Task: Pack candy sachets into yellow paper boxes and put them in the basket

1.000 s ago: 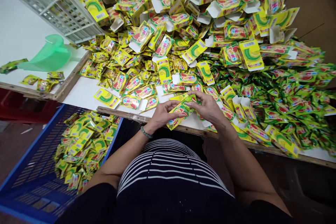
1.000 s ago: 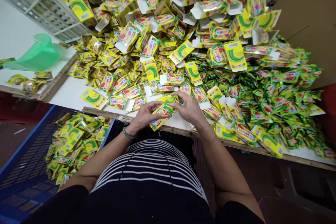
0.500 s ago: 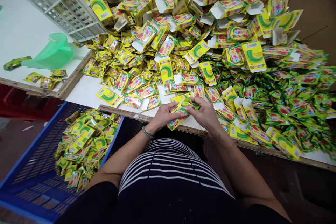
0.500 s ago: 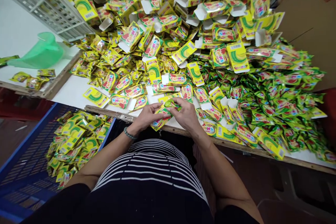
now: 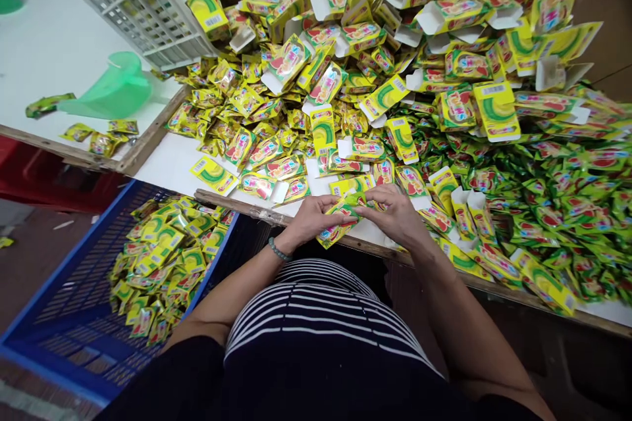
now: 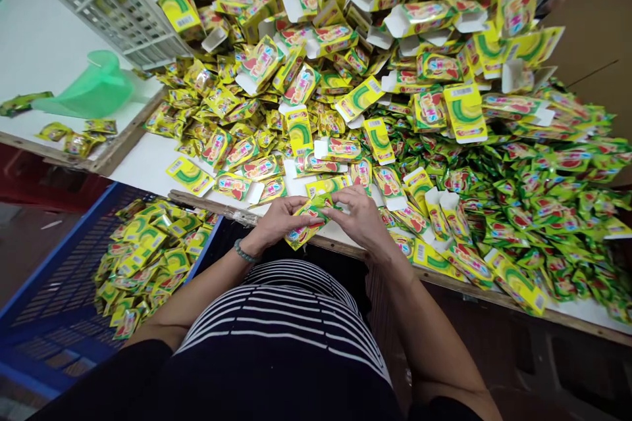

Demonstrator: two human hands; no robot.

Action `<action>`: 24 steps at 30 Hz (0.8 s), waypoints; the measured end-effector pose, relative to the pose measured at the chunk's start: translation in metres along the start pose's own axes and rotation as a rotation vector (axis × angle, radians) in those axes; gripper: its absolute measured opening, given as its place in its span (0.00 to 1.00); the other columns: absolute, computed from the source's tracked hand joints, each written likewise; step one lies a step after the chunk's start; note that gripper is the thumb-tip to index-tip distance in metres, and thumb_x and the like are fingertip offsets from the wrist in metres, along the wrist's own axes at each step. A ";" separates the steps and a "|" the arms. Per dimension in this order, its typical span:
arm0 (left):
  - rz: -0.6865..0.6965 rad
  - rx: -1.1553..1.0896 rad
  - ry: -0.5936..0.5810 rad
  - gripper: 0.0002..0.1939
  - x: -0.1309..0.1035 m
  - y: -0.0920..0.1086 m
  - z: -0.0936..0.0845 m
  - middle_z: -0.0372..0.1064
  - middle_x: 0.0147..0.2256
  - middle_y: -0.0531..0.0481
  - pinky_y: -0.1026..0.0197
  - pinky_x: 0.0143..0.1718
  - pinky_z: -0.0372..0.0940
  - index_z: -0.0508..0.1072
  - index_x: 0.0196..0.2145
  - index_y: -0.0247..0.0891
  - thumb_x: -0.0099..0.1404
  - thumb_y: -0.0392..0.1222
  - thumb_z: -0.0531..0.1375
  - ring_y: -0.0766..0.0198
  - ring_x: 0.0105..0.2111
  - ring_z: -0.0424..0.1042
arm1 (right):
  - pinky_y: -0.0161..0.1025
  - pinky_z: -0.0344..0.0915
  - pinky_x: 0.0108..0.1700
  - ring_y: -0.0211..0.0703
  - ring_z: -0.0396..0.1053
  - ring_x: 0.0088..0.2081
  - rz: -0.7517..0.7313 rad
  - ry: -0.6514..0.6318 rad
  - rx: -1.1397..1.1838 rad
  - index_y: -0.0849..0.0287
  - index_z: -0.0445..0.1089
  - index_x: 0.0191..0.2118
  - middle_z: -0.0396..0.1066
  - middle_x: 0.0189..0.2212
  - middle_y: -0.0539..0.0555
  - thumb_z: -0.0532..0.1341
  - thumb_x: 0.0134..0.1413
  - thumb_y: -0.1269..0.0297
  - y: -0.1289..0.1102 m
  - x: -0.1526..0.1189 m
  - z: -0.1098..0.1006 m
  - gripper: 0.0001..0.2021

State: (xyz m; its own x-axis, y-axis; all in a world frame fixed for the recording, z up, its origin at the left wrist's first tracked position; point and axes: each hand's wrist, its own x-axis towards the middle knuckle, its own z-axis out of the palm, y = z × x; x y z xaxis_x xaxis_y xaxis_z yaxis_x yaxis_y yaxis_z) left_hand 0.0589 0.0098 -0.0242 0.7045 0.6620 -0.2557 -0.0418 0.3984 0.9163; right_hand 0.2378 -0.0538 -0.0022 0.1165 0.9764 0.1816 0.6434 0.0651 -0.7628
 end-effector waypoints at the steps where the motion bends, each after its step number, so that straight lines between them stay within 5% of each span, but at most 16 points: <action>1: 0.016 0.044 0.005 0.21 0.000 0.000 -0.001 0.76 0.33 0.48 0.64 0.34 0.65 0.78 0.36 0.32 0.46 0.48 0.72 0.67 0.30 0.70 | 0.49 0.65 0.45 0.48 0.69 0.38 0.021 0.003 0.012 0.52 0.76 0.33 0.74 0.30 0.52 0.64 0.52 0.53 0.000 -0.001 -0.002 0.09; 7: 0.111 0.202 0.023 0.21 0.000 0.002 -0.003 0.77 0.37 0.47 0.62 0.38 0.66 0.79 0.40 0.35 0.51 0.48 0.69 0.65 0.34 0.72 | 0.50 0.65 0.45 0.47 0.70 0.37 0.024 0.155 -0.055 0.53 0.77 0.33 0.73 0.30 0.53 0.67 0.49 0.57 0.002 0.003 0.000 0.07; 13: 0.093 0.123 0.037 0.19 0.000 -0.005 -0.001 0.77 0.34 0.48 0.63 0.35 0.67 0.80 0.37 0.35 0.49 0.48 0.70 0.66 0.32 0.72 | 0.51 0.65 0.46 0.47 0.71 0.37 0.020 0.017 -0.051 0.52 0.77 0.30 0.74 0.30 0.52 0.67 0.48 0.61 0.004 0.007 0.007 0.03; 21: 0.009 -0.099 0.091 0.25 0.001 -0.006 0.003 0.76 0.33 0.48 0.63 0.34 0.67 0.77 0.39 0.32 0.45 0.48 0.72 0.66 0.30 0.73 | 0.45 0.67 0.42 0.44 0.71 0.29 0.176 -0.133 0.123 0.54 0.71 0.38 0.74 0.26 0.49 0.54 0.61 0.55 -0.017 0.001 0.015 0.12; 24: 0.020 -0.130 0.147 0.32 0.001 -0.003 0.003 0.74 0.28 0.52 0.64 0.30 0.66 0.70 0.47 0.35 0.46 0.49 0.72 0.66 0.26 0.72 | 0.49 0.66 0.50 0.48 0.73 0.41 0.127 0.020 0.151 0.54 0.68 0.45 0.76 0.35 0.53 0.57 0.59 0.53 -0.019 -0.003 0.019 0.13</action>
State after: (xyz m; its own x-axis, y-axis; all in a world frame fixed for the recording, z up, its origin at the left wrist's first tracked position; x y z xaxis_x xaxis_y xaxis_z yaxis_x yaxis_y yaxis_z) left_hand 0.0621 0.0070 -0.0262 0.5924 0.7521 -0.2889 -0.1524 0.4568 0.8764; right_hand 0.2105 -0.0545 0.0001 0.2055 0.9746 0.0887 0.5016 -0.0271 -0.8647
